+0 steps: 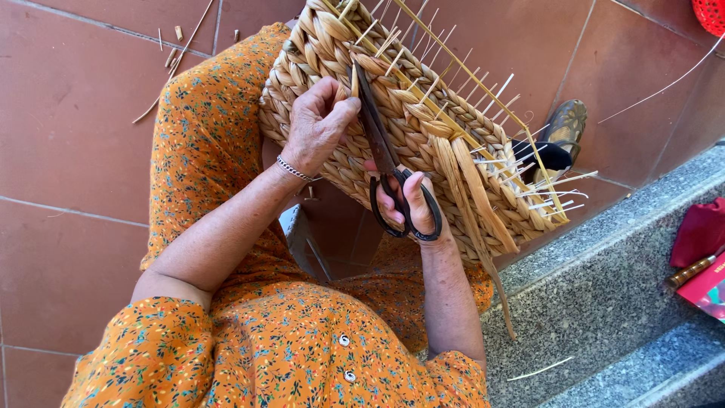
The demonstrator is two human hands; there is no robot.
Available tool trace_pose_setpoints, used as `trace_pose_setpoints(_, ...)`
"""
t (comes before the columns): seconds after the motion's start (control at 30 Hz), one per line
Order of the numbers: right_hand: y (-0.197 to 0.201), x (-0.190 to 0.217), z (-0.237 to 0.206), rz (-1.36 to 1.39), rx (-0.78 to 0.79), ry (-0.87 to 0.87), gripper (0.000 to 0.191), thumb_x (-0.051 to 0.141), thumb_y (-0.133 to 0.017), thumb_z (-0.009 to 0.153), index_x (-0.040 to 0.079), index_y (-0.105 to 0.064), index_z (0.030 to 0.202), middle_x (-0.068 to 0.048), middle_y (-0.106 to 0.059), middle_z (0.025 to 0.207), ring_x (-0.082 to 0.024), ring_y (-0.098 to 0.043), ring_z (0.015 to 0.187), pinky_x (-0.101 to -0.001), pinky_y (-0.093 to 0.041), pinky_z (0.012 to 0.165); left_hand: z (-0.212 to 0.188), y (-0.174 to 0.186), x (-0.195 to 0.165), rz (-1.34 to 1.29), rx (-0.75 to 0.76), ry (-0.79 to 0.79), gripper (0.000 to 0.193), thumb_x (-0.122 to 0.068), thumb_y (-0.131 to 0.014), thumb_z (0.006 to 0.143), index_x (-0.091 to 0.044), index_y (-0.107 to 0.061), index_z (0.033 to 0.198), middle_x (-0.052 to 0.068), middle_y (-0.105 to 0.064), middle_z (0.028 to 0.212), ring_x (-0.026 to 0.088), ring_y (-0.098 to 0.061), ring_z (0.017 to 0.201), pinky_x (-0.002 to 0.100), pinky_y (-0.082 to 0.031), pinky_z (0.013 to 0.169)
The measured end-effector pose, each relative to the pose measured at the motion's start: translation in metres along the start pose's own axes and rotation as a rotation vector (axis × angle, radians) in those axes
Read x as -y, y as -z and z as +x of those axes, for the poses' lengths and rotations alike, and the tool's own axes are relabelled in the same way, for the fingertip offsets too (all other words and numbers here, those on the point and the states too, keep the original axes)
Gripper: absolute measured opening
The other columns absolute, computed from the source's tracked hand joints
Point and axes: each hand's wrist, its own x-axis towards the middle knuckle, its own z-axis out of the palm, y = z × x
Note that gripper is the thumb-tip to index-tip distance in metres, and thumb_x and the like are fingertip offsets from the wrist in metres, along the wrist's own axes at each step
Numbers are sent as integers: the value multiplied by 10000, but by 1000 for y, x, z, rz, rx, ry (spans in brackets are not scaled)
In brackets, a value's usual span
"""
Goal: The person sits on the floor weaving a water hyacinth basket, folding and tucking strands over the rim frame. They use scissors to trim excess strands, gather and select new strands from a pile on the floor, and press the woven rim into place along the bamboo frame.
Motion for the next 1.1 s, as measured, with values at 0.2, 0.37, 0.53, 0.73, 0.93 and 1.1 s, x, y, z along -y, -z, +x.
trace_pose_setpoints(0.2, 6, -5, -4, 81, 40, -13, 1100, 840, -448, 880, -37, -406, 1542, 39, -440, 768, -29, -352, 565, -194, -301, 502, 0, -2, -10, -57, 17, 25, 157, -133, -657, 973, -97, -566, 851, -40, -607, 757, 29, -551, 590, 202, -477, 527)
trace_pose_setpoints(0.37, 6, -7, 0, 128, 48, -8, 1097, 846, -435, 889, -39, -412, 1537, 39, -441, 766, -29, -356, 564, -191, -299, 498, 0, -3, -10, -13, 6, -8, 174, -134, -663, 976, -91, -555, 846, -38, -611, 769, 33, -561, 607, 203, -466, 531)
trace_pose_setpoints(0.53, -1, -6, 11, 118, 26, -17, 1055, 825, -441, 903, -35, -434, 1514, 51, -421, 755, -22, -341, 543, -181, -283, 470, 1, -1, -5, -3, 10, -13, 196, -129, -660, 979, -92, -535, 832, -34, -608, 771, 41, -576, 616, 207, -473, 538)
trace_pose_setpoints(0.73, -12, 2, 13, -145, -119, 31, 958, 772, -458, 934, -73, -568, 1371, 61, -427, 643, -14, -357, 468, -193, -284, 415, 4, 1, -2, -17, 17, -8, 177, -104, -641, 970, -82, -537, 829, -17, -627, 778, 57, -600, 610, 215, -493, 546)
trace_pose_setpoints(0.93, -17, 3, 13, -323, -179, 80, 907, 737, -460, 979, -93, -622, 1308, 51, -450, 635, -23, -380, 472, -198, -292, 425, 5, 4, -6, -32, 27, 1, 95, -73, -605, 957, -53, -587, 866, 5, -655, 777, 81, -628, 600, 229, -516, 552)
trace_pose_setpoints(1.1, -18, 2, 19, -111, -45, 83, 942, 751, -455, 951, -42, -507, 1458, 48, -452, 719, -24, -385, 539, -197, -313, 477, 5, 4, -9, 4, 44, -4, 70, -66, -594, 954, -37, -611, 892, 4, -652, 798, 79, -639, 625, 230, -534, 577)
